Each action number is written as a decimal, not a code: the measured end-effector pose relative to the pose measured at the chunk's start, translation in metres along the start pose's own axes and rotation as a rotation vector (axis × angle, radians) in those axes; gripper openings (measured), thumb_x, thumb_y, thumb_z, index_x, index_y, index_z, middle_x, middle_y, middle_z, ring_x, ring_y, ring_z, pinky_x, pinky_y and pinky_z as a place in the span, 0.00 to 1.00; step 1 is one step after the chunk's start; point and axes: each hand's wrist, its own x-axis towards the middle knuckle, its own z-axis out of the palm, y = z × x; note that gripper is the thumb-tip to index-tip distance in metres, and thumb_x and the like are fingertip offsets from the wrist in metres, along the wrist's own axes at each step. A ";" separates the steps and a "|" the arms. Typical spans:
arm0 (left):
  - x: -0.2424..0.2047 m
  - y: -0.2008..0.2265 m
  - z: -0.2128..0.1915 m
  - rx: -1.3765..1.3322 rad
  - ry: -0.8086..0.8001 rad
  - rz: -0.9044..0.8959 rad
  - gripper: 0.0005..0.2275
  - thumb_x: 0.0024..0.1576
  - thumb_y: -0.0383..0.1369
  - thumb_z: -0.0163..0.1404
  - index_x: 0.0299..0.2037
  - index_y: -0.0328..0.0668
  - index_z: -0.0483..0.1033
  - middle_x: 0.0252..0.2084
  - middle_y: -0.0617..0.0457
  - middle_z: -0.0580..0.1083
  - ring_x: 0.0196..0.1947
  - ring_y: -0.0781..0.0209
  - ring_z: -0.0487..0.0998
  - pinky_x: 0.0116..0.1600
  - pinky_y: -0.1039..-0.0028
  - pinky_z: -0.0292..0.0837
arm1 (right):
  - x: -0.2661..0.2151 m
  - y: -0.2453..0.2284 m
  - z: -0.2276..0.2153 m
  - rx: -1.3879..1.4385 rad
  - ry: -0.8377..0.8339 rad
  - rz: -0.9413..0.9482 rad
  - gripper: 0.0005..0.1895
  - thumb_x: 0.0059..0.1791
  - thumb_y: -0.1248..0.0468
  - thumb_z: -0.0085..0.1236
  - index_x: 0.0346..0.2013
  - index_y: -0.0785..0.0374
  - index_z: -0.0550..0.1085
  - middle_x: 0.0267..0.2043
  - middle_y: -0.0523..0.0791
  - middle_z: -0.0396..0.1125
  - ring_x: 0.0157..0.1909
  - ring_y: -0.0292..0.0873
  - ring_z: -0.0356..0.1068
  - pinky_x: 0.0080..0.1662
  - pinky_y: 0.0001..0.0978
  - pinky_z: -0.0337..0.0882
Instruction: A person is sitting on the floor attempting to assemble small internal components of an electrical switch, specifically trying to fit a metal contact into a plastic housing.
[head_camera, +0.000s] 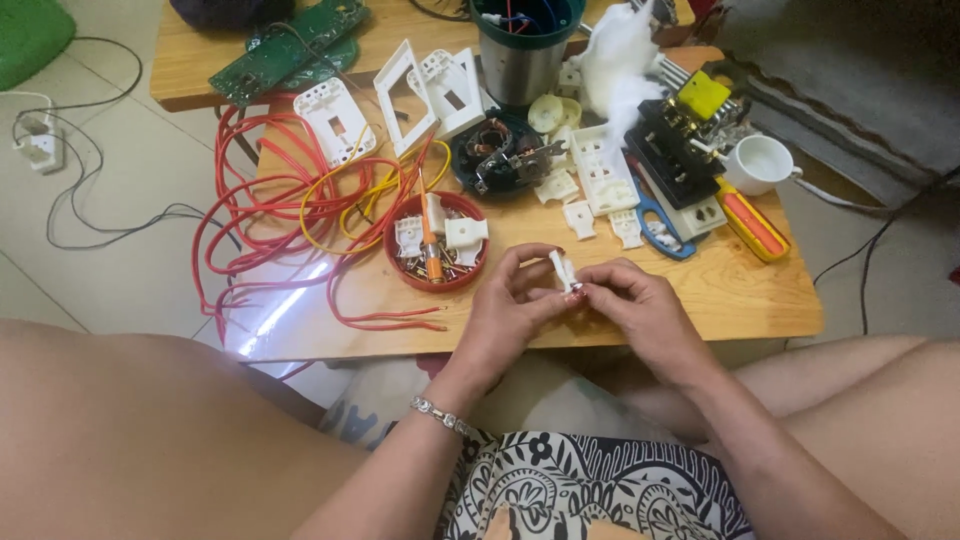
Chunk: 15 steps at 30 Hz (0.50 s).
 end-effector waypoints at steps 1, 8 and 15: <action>-0.001 0.003 0.001 0.004 0.001 -0.002 0.27 0.44 0.23 0.60 0.55 0.48 0.67 0.56 0.43 0.71 0.40 0.62 0.76 0.40 0.75 0.79 | 0.000 0.001 0.001 0.004 0.000 0.002 0.09 0.48 0.64 0.56 0.40 0.61 0.80 0.35 0.46 0.68 0.43 0.37 0.63 0.51 0.34 0.66; 0.000 0.002 0.005 0.119 0.014 -0.013 0.25 0.42 0.31 0.65 0.51 0.47 0.71 0.45 0.43 0.76 0.37 0.64 0.75 0.39 0.76 0.78 | 0.000 0.001 0.003 0.240 0.065 0.070 0.09 0.48 0.66 0.56 0.41 0.64 0.78 0.33 0.44 0.68 0.39 0.33 0.64 0.47 0.28 0.69; -0.004 0.006 0.010 0.117 -0.023 0.010 0.28 0.40 0.31 0.65 0.54 0.44 0.71 0.47 0.41 0.76 0.43 0.56 0.77 0.47 0.68 0.77 | 0.006 0.006 0.007 0.345 0.148 0.085 0.08 0.49 0.68 0.55 0.41 0.69 0.74 0.29 0.50 0.69 0.31 0.41 0.70 0.38 0.32 0.74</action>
